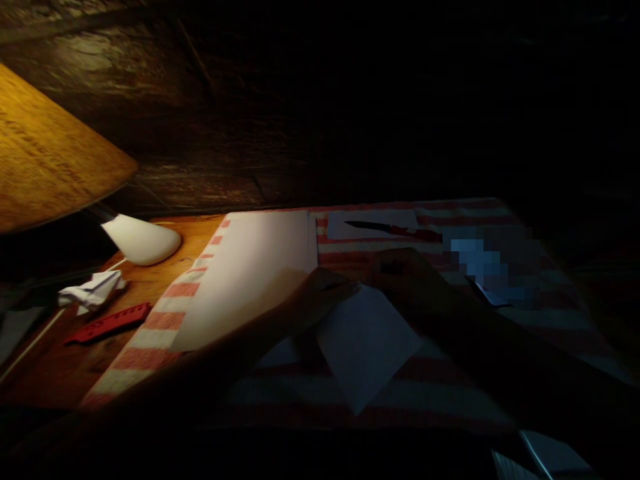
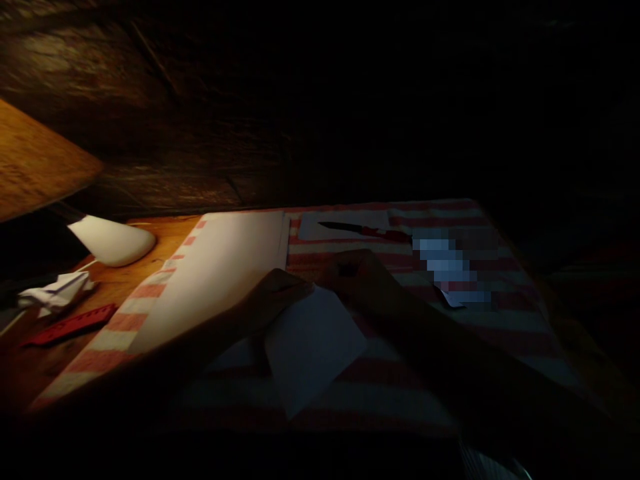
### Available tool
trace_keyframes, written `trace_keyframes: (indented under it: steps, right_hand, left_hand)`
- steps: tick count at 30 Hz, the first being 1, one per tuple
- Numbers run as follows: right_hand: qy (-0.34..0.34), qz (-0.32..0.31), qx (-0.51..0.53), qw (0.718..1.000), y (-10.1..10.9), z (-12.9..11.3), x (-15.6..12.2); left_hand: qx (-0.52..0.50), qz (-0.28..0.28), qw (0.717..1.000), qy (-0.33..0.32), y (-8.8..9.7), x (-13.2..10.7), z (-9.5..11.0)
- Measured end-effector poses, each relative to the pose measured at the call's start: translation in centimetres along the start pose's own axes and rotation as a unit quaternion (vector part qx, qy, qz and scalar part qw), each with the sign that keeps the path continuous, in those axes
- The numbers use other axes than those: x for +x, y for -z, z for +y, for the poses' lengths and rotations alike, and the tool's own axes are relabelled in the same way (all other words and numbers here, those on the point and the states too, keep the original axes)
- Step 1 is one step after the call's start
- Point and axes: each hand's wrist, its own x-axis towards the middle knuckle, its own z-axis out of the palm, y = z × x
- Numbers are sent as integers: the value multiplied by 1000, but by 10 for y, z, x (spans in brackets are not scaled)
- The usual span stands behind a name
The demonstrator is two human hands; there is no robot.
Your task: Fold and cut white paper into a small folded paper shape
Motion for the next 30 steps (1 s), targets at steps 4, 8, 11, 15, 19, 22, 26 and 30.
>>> trace_keyframes:
  steps: [4,8,11,15,19,22,26,30]
  right_hand:
    - [4,12,32,999,-3,-6,0]
    - [23,45,53,997,-3,-15,0]
    - [22,46,47,998,-3,-17,0]
    - [13,61,31,998,-4,-17,-2]
    - [8,98,40,994,-4,-26,-5]
    - [17,110,35,993,-2,-32,-6]
    - [15,97,40,994,0,-29,-4]
    - [15,63,20,998,4,-22,-3]
  left_hand:
    - [-37,-43,998,31,4,2,2]
    - [-30,-36,999,16,9,4,2]
    - [-24,-43,998,26,11,5,-1]
    - [-16,-38,999,34,13,5,-4]
    - [-28,-27,999,19,17,6,-1]
    - [-43,-19,999,9,20,7,-1]
    - [-45,-18,999,18,23,9,-4]
    - [-15,-20,1000,19,24,9,-5]
